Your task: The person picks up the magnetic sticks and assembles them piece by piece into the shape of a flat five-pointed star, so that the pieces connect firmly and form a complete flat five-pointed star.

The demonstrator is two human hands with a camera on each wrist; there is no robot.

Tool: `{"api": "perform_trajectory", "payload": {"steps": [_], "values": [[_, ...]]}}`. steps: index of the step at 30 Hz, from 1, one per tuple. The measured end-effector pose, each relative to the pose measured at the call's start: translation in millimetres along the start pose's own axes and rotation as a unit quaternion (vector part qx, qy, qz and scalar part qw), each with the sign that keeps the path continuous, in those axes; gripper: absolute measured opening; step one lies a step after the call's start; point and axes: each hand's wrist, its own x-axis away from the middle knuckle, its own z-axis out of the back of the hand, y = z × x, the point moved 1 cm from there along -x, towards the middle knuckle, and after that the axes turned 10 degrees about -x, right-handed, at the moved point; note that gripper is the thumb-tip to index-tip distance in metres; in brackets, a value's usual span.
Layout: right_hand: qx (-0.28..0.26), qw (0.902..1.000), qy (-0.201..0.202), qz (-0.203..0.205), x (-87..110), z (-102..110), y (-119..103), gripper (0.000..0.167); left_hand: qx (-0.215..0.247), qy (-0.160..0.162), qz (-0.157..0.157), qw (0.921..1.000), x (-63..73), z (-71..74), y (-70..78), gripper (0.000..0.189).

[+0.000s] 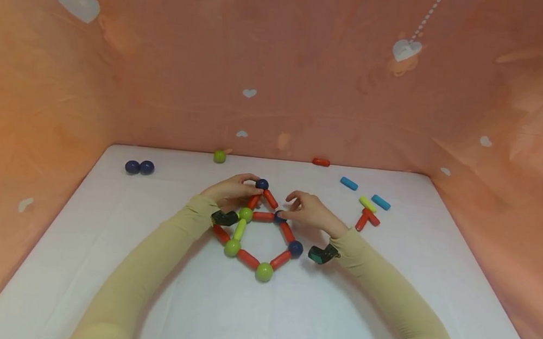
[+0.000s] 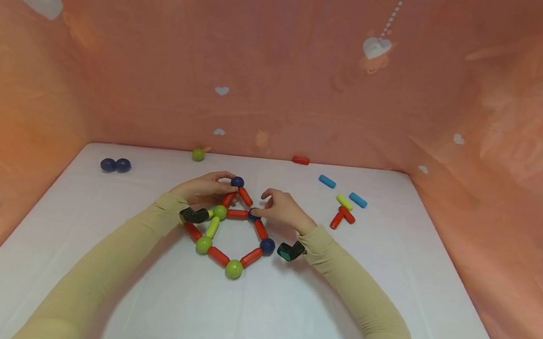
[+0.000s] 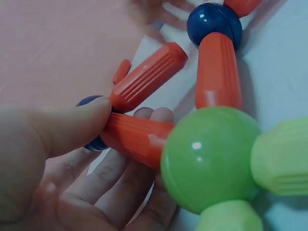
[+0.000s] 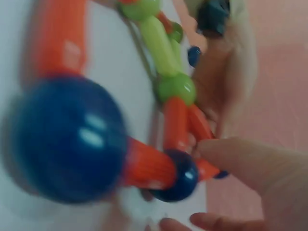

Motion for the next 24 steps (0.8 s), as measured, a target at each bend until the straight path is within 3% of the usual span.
{"api": "perform_trajectory", "payload": {"steps": [5,13,20,24], "values": [[0.017,0.9995,-0.006,-0.026,8.4,-14,1,0.04,-0.013,0.005,0.0,0.9999,2.2,-0.3,1.3,0.04],[-0.006,0.9991,0.04,-0.008,3.4,-21,-1,0.031,-0.004,0.008,0.011,0.9999,1.4,-0.5,1.7,0.041],[-0.002,0.9992,0.034,0.021,5.7,-15,2,0.037,-0.011,0.037,0.029,0.9988,-1.7,3.1,2.0,0.039],[0.031,0.9989,0.031,-0.019,26.2,-9,2,0.043,-0.028,0.045,0.044,0.9977,-1.0,6.0,2.3,0.04]]}}
